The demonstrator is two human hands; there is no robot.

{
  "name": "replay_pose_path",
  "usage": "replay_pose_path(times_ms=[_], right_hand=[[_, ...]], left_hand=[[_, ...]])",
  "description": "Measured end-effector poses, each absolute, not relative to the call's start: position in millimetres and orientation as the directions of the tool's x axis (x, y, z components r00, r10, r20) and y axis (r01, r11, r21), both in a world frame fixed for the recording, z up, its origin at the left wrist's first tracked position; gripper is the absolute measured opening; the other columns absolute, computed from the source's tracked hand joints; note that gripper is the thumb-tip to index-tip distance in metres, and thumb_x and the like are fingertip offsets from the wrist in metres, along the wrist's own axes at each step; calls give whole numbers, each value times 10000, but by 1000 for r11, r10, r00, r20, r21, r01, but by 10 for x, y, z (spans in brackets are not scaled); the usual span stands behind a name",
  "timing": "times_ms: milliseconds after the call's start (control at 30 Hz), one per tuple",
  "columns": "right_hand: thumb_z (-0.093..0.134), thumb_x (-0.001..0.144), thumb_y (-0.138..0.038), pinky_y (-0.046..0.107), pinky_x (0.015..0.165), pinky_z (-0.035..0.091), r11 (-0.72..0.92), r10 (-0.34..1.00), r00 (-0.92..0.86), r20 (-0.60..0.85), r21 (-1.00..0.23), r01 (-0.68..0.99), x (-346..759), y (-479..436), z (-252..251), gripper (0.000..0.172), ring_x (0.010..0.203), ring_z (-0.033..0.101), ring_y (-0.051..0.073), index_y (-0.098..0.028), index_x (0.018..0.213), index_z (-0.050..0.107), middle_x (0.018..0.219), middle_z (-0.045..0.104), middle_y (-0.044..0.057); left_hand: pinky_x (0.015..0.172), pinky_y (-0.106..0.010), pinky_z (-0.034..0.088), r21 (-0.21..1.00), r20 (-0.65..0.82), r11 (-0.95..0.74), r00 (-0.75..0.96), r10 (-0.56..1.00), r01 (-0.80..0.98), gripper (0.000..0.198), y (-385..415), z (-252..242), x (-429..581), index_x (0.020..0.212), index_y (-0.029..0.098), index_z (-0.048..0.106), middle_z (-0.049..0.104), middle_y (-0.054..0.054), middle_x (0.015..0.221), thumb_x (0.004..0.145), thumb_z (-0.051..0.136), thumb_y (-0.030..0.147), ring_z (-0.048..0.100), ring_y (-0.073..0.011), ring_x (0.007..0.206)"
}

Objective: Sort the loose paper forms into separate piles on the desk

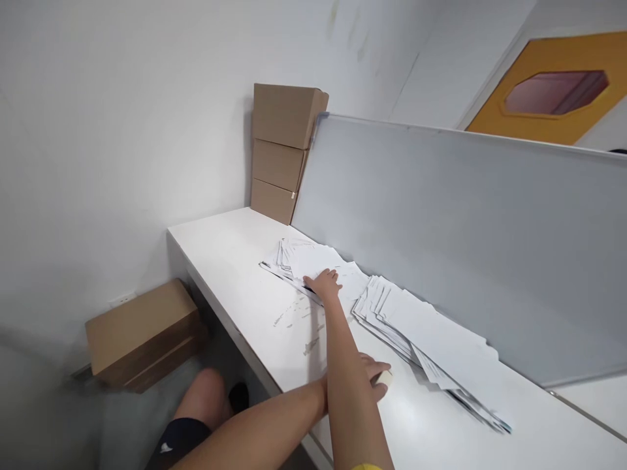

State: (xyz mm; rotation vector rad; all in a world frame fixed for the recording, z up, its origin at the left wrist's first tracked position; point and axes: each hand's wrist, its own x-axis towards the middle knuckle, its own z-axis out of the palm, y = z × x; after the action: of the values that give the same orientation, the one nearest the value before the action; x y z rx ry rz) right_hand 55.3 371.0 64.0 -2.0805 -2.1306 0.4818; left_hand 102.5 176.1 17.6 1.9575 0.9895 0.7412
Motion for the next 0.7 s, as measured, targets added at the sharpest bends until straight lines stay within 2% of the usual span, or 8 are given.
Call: replay_pose_path(times_ms=[167,233,300,400,533,600,667,700], right_hand=[[532,864,-489,557,1149,188,29,999,-35,-2,-494,869,601,3612,627,794,1479,163,345,-75,1506,317,1604,204,231],[485,890,-403,520,1138,226,37,999,-18,41,-552,833,660,3545,642,632,1440,276,332,-108,1446,436,1549,344,216],[410,906,-311,478,1080,319,41,998,-2,67,-586,810,735,3472,658,501,1326,448,322,-120,1347,554,1391,536,209],[379,873,-236,404,945,433,68,995,-5,97,-654,754,827,3347,690,450,1110,608,296,-139,1208,664,1117,692,165],[401,837,-263,328,891,463,192,977,-60,205,-722,665,835,3039,828,448,1055,621,242,-181,1172,688,1060,720,78],[393,857,-317,320,884,471,258,953,-6,302,-802,539,832,2776,935,454,1037,614,222,-179,1190,669,1078,712,57],[420,872,-400,328,874,481,280,919,186,347,-908,310,882,2439,1033,453,994,611,215,-168,1184,651,1053,705,52],[450,870,-438,332,879,483,278,906,280,319,-944,175,939,2249,1070,459,984,608,212,-166,1190,635,1044,700,50]], left_hand=[[1139,-490,296,850,165,-374,487,858,371,633,1807,155,1071,1461,207,467,597,-127,1302,884,517,461,465,-327,1299],[1139,-490,298,840,179,-388,482,858,378,621,1811,158,1069,1448,196,484,617,-125,1278,881,528,444,479,-325,1285],[1137,-496,304,827,201,-410,479,854,384,615,1796,173,1053,1442,189,491,627,-127,1267,884,526,447,481,-327,1287],[1126,-504,320,802,246,-451,472,847,391,619,1757,209,1026,1446,172,485,635,-149,1266,888,523,437,486,-339,1290],[1132,-484,322,837,315,-451,400,861,311,563,1733,281,1032,1359,147,590,668,-169,1220,823,598,319,533,-365,1242],[1122,-474,342,898,311,-387,323,894,207,485,1733,323,1034,1224,177,692,711,-136,1117,746,692,258,575,-372,1184],[1103,-466,376,943,283,-316,242,928,108,390,1724,355,1013,1101,202,735,722,-93,1038,714,761,241,607,-347,1127],[1077,-466,410,956,266,-285,199,943,74,347,1714,366,992,1084,206,725,711,-78,1053,746,764,271,614,-320,1109]])
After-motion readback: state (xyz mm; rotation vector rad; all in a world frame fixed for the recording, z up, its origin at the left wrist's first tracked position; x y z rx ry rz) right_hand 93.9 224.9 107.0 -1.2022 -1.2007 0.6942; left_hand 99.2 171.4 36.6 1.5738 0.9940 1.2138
